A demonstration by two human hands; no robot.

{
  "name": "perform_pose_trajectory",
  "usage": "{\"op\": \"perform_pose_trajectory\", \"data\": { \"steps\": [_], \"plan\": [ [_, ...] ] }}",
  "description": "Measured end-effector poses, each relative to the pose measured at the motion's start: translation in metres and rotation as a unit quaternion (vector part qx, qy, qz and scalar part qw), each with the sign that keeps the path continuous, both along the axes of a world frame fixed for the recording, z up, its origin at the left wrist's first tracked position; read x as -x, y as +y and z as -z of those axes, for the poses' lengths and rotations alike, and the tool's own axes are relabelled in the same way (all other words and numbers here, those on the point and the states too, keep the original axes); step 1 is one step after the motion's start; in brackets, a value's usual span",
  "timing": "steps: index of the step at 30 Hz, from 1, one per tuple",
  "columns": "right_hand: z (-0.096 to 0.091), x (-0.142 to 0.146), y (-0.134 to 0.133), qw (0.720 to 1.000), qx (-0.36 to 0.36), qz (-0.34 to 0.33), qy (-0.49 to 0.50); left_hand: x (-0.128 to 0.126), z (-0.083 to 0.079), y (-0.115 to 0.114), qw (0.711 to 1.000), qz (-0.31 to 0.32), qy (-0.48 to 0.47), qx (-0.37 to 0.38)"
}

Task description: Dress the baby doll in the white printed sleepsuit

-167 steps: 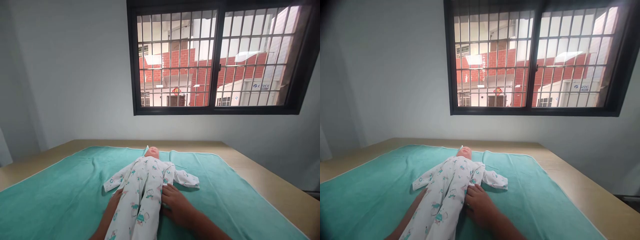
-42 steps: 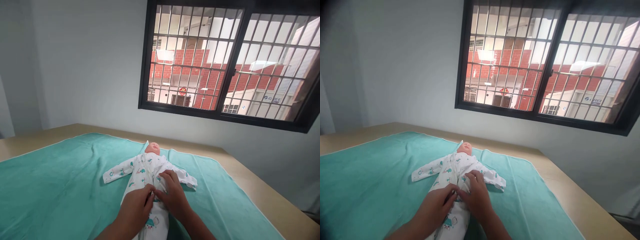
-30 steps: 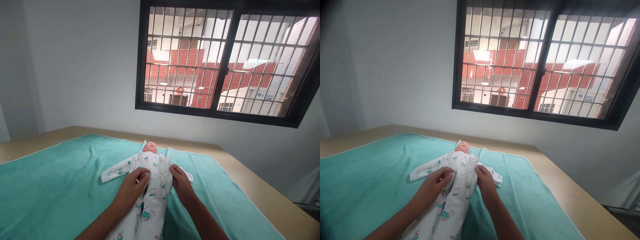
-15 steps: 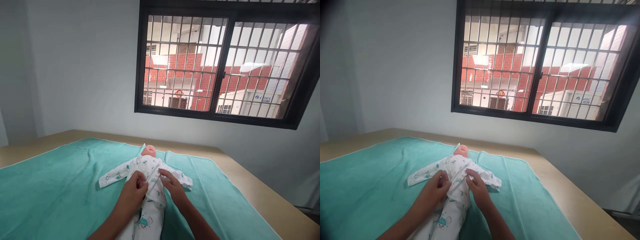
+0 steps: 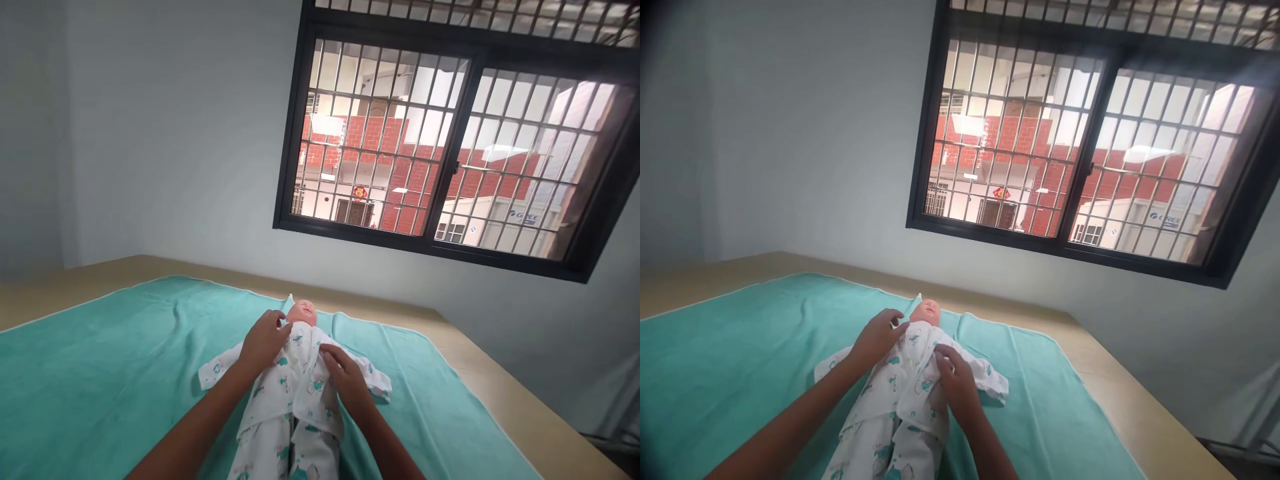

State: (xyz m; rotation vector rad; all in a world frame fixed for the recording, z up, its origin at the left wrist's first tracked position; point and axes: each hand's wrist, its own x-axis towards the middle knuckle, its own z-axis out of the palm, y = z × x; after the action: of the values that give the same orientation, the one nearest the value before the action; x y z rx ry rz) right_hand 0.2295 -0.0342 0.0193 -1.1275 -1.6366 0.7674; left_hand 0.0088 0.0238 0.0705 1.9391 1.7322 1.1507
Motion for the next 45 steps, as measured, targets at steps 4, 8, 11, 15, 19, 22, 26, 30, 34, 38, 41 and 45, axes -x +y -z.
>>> {"op": "perform_pose_trajectory", "data": {
  "steps": [4, 8, 11, 15, 19, 22, 26, 30, 34, 38, 41, 45],
  "plan": [
    [-0.028, 0.022, 0.036, 0.986, 0.006, 0.135, -0.093, -0.005, 0.0, 0.034, 0.997, 0.02, 0.073, 0.027],
    [-0.045, 0.04, 0.072, 0.922, 0.085, 0.202, -0.321, 0.0, 0.007, 0.057, 0.994, 0.048, 0.077, 0.057],
    [-0.046, 0.045, 0.092, 0.901, 0.108, 0.204, -0.368, 0.002, 0.01, 0.07, 0.996, 0.052, 0.042, 0.06],
    [-0.039, 0.044, 0.112, 0.922, 0.095, 0.208, -0.312, -0.009, 0.009, 0.076, 0.995, 0.06, -0.049, 0.057],
    [-0.033, 0.045, 0.126, 0.953, 0.077, 0.222, -0.189, -0.026, 0.009, 0.069, 0.988, 0.062, -0.125, 0.061],
    [-0.026, 0.054, 0.131, 0.963, 0.071, 0.24, -0.101, -0.035, 0.01, 0.062, 0.985, 0.063, -0.148, 0.064],
    [-0.02, 0.065, 0.131, 0.972, 0.07, 0.222, -0.029, -0.045, 0.013, 0.054, 0.991, 0.044, -0.109, 0.072],
    [-0.019, 0.064, 0.13, 0.981, 0.093, 0.167, 0.037, -0.048, 0.019, 0.056, 0.991, 0.049, -0.105, 0.073],
    [-0.019, 0.058, 0.129, 0.981, 0.141, 0.098, 0.095, -0.042, 0.025, 0.071, 0.964, 0.136, -0.19, 0.13],
    [-0.018, 0.055, 0.126, 0.973, 0.18, 0.029, 0.141, -0.031, 0.027, 0.081, 0.928, 0.179, -0.214, 0.248],
    [-0.019, 0.053, 0.124, 0.971, 0.183, 0.035, 0.148, -0.028, 0.028, 0.081, 0.927, 0.185, -0.216, 0.245],
    [-0.021, 0.05, 0.123, 0.951, 0.217, 0.017, 0.219, -0.029, 0.025, 0.076, 0.938, 0.164, -0.217, 0.217]
  ]
}}
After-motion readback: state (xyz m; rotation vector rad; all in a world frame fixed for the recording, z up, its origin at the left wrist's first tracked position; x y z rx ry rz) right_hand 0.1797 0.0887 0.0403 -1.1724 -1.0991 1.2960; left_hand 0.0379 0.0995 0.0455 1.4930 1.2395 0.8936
